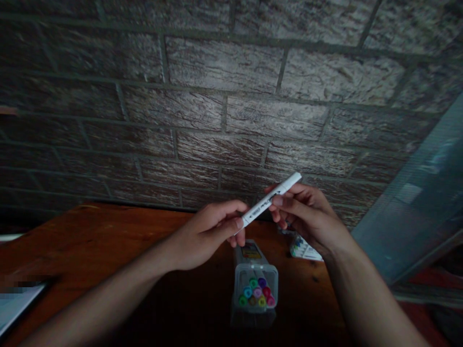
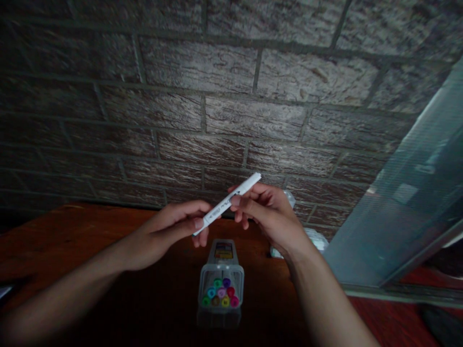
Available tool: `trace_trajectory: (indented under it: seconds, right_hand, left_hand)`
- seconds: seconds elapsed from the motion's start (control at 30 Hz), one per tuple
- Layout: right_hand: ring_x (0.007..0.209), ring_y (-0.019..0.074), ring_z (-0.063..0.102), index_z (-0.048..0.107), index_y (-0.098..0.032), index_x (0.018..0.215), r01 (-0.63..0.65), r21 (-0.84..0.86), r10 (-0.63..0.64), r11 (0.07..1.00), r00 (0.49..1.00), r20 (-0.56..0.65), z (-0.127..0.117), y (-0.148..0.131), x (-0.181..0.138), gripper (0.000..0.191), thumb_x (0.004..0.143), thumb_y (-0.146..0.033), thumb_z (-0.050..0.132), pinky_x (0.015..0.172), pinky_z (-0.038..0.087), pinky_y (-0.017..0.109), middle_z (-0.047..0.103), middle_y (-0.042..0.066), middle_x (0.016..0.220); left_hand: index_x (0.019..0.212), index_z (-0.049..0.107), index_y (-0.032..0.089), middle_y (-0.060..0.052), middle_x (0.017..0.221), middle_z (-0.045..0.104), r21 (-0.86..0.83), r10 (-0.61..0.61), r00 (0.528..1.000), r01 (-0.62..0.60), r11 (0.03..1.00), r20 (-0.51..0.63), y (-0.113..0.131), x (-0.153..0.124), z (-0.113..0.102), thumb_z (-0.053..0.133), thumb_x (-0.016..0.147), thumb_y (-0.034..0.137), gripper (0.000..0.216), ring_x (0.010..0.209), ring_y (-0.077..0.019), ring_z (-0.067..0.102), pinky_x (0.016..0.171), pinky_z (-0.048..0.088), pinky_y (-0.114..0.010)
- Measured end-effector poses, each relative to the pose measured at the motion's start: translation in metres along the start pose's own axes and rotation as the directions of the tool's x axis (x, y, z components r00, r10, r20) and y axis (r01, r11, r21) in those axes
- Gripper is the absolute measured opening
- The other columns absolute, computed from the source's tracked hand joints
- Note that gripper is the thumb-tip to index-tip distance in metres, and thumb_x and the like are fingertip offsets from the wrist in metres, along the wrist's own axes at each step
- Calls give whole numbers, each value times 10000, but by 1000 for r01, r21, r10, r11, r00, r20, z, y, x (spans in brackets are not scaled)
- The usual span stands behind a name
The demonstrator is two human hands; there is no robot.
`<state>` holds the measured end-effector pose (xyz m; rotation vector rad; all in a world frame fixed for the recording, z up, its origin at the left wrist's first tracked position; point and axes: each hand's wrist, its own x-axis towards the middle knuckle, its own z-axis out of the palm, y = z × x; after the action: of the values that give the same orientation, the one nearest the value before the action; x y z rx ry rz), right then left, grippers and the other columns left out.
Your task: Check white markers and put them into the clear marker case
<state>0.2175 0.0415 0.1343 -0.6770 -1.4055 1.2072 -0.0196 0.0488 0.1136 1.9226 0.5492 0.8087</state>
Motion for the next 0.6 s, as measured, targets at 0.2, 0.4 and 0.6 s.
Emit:
trace_trajectory:
  seconds: [0.2, 0.4, 0.6]
  right_hand:
    - [541, 86, 647, 866, -182, 907, -9, -16, 9, 1000, 1000, 3, -1, -1, 0, 188, 768, -276, 951, 455, 522, 151, 743, 17, 706]
    - [545, 93, 630, 860, -182, 909, -5, -40, 6, 999, 1000, 4, 0, -1, -1, 186, 778, -289, 937, 457, 506, 167, 733, 13, 699]
    - [585, 108, 616, 836, -176, 912, 35, -137, -28, 990, 998, 58, 2, 3, 0, 159, 884, -332, 848, 505, 502, 193, 718, 19, 705]
  left_hand:
    - [1113, 667, 149, -29, 836, 697, 7, 0, 1000, 0, 1000, 0, -1, 0, -2, 526, 1067, 368, 265, 772, -154, 655, 741, 536, -282]
    - [1092, 666, 158, -31, 842, 700, -9, -16, 1000, 16, 1000, 4, 0, 0, 0, 521, 1064, 354, 246, 790, -164, 662, 757, 534, -288]
    - [973, 730, 165, -45, 892, 727, 122, -18, 999, 13, 992, 41, 0, -1, 0, 586, 1033, 376, 263, 838, -185, 658, 728, 486, -285]
